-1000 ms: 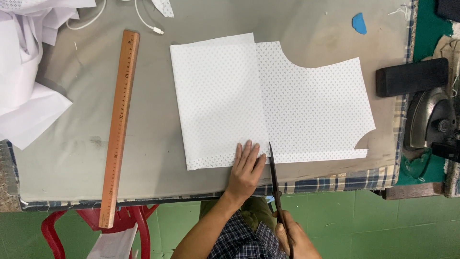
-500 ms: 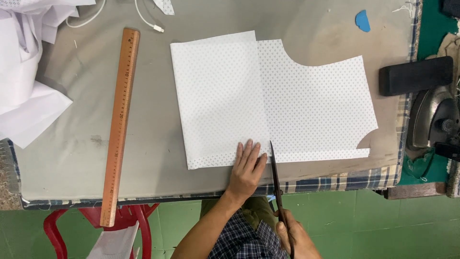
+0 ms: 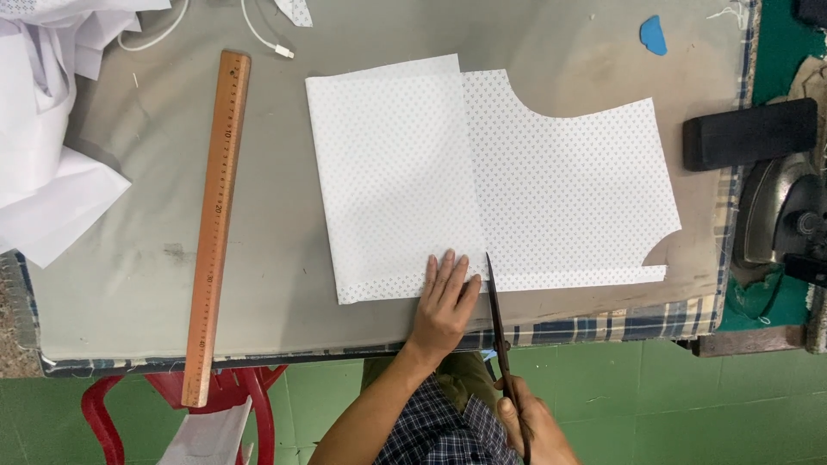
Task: The person irons a white patterned fabric piece on a worktable, then uses a ruler and chalk to mark a straight line. They cut the fabric along the marked line with scissors and place the cut piece aside.
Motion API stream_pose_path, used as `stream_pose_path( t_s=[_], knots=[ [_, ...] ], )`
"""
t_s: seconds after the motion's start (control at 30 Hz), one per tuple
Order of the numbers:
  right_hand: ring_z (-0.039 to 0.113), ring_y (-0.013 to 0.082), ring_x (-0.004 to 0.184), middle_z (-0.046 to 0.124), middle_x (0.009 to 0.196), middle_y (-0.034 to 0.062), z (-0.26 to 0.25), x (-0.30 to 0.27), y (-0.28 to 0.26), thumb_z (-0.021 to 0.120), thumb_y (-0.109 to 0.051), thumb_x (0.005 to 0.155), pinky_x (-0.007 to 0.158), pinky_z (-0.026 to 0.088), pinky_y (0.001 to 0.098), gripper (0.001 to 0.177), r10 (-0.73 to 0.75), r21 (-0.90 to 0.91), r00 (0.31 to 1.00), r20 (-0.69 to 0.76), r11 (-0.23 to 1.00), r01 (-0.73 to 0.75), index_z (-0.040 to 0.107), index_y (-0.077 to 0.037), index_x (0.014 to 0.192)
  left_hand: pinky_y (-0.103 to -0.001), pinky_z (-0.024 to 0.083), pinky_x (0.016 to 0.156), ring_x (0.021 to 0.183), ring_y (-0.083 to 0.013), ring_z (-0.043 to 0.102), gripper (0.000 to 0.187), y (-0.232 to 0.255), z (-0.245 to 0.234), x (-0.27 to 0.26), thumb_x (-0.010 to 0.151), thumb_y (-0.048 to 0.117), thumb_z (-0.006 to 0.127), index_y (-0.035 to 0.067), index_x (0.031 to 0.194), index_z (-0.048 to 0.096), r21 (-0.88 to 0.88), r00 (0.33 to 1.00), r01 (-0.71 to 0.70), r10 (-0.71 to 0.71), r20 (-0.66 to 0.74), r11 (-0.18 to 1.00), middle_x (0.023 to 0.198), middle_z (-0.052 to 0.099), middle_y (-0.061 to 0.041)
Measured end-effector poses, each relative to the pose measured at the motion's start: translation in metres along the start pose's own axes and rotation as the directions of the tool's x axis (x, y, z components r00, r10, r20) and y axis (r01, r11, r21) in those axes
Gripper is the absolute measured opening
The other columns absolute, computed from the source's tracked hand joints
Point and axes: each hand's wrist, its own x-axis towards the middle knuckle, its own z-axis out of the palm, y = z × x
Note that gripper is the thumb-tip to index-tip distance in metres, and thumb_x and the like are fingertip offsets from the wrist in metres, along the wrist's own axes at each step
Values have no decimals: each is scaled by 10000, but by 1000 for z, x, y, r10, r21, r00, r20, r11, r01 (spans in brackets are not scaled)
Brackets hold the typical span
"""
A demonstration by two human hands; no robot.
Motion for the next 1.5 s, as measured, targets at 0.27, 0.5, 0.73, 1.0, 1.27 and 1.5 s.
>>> stream_pose_path(
  t_s=[0.27,0.5,0.73,1.0,1.27,1.5],
  knots=[
    [406,172,520,439,613,68,-2,3,10,447,-629,873,514,343,367,738,-36,183,999,23,983,31,542,-122,1400,-667,433,1134,1327,-499,528,255,1,0,1,901,-72,809,-28,1140,731,-17,1000,4,-4,-22,1000,1349,601,-314],
    [328,165,588,356,703,49,-3,-9,-3,434,-644,879,590,310,380,723,24,160,998,66,986,-34,525,-176,1423,-680,443,1123,1330,-508,522,302,0,-1,-1,874,-68,841,-19,1152,732,-21,1000,1,-1,1,1000,1365,587,-316],
    [335,122,502,399,616,-2,2,-2,5,417,-696,849,501,302,346,746,3,43,1000,7,999,-3,537,-170,1364,-674,449,1123,1332,-496,524,258,1,-4,3,891,-65,826,-16,1130,743,-3,1000,-7,7,-8,1000,1365,592,-306],
    [436,139,575,448,670,6,3,1,7,377,-696,873,564,373,348,694,-9,-89,999,-35,996,5,549,-158,1277,-673,466,1105,1308,-504,544,216,0,-3,4,899,-62,814,-17,1100,749,2,999,-20,20,-33,1000,1327,618,-314],
    [471,158,578,470,671,22,5,6,16,368,-663,916,582,340,362,628,-86,-171,993,-77,983,72,556,-170,1256,-672,453,1117,1320,-502,532,274,-1,1,0,877,-62,838,-17,1128,735,-2,1000,-8,8,-4,1000,1353,600,-307],
    [450,154,615,490,723,25,5,8,16,336,-703,881,598,382,359,677,-22,-146,999,-47,989,15,556,-169,1237,-678,433,1131,1330,-513,521,294,-1,1,-2,879,-75,835,-19,1147,728,-20,1000,-1,1,6,1000,1362,591,-317]
  ],
)
